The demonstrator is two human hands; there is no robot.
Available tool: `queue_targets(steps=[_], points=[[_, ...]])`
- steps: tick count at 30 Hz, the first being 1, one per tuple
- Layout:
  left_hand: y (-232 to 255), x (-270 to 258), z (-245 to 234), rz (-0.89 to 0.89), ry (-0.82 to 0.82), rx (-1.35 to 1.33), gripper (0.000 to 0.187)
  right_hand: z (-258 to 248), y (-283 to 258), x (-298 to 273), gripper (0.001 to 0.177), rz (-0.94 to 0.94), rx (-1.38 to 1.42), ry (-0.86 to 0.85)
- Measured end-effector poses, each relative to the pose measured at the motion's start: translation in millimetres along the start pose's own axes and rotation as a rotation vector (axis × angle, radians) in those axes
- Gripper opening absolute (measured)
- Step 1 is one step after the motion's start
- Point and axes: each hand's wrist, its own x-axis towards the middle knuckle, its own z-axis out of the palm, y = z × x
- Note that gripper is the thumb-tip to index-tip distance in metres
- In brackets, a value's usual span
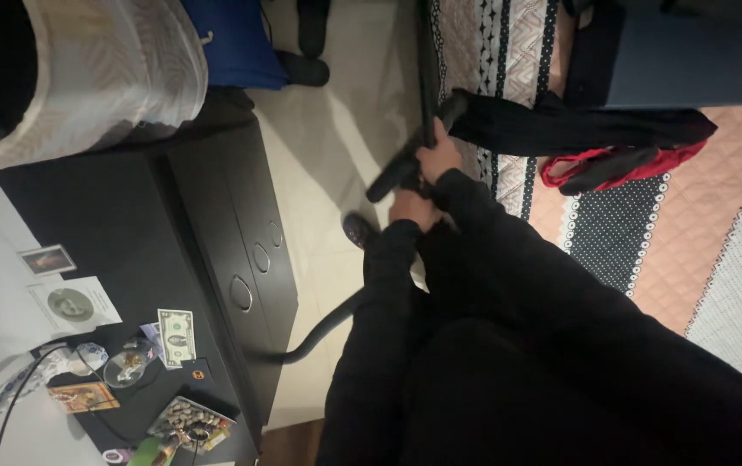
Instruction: The person vacuums a bed cover using a vacuum cleaner attachment, attaches a floor nozzle to the vacuum tube, and vacuums the floor.
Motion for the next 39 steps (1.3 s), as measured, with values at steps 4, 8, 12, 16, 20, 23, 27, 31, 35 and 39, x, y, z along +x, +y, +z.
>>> queue_targets(steps=[4, 8, 12, 16, 20, 23, 27, 31, 35, 39], points=[[-8, -10, 36, 0.219, -0.06, 0.194, 0.034, -1, 49, -7, 0.083, -0.237, -0.121, 0.122], [-2, -36, 14, 0.055, -0.1, 0.01, 0.041, -3, 22, -43, 0.083, 0.133, -0.02, 0.039], [-18, -14, 12, -0.038, -0.105, -0.006, 0.04, 25, 60, -2, 0.084, -0.024, -0.019, 0.129], [-38, 20, -4, -0.061, -0.106, -0.21, 0.03, 53, 75, 65, 0.09, -0.255, -0.162, 0.24], [-120, 70, 34, 0.673, -0.19, -0.008, 0.019, 71, 46, 51, 0.087, -0.111, 0.034, 0.078], [-117, 8, -4, 0.055, -0.489, -0.892, 0.024, 92, 29, 28, 0.094, -0.156, 0.133, -0.074], [-139, -61, -2, -0.034, -0.501, -1.235, 0.021, 139, 62, -7, 0.095, -0.043, 0.243, 0.085], [-211, -79, 47, 0.077, -0.586, -1.26, 0.024, 172, 61, -70, 0.092, 0.058, 0.113, 0.151], [-229, -129, 36, -0.175, -0.536, -1.236, 0.017, 198, 69, -124, 0.092, 0.025, 0.079, 0.201], [-220, -190, 12, -0.362, -0.539, -1.161, 0.013, 194, 43, -187, 0.09, 0.272, 0.405, -0.035]])
